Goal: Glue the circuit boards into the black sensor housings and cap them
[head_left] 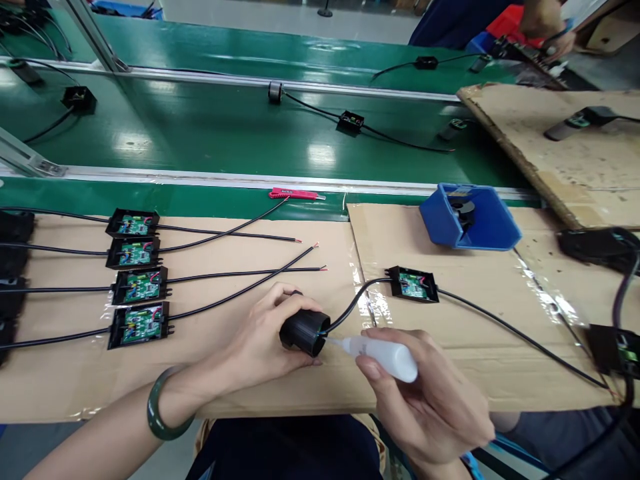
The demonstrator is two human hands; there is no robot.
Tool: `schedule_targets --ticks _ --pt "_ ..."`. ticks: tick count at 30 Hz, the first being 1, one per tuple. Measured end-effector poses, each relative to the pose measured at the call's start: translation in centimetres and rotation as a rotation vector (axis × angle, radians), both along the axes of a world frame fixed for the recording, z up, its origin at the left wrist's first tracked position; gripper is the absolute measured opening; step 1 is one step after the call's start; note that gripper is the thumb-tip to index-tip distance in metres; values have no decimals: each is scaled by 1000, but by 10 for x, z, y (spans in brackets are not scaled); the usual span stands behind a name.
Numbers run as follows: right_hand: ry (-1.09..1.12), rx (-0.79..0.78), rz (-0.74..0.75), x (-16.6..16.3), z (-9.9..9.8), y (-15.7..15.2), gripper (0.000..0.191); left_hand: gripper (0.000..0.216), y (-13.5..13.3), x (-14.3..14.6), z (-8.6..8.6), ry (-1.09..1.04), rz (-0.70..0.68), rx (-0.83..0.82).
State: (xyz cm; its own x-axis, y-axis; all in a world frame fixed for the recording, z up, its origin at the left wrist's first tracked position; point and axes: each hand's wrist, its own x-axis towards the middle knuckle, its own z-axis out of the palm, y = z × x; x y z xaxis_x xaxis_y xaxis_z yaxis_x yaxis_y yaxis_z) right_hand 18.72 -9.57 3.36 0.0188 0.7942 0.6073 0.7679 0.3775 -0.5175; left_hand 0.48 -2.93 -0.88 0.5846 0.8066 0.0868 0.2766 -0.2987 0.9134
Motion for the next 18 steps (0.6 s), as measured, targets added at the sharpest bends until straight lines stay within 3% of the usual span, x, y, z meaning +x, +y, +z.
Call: schedule_targets --ticks 11,18 --pt "48 -38 47 -2 3 -8 16 54 2 1 2 28 7 -20" --pt "52 -32 -18 0 -3 -8 22 54 1 1 3 21 12 -16"
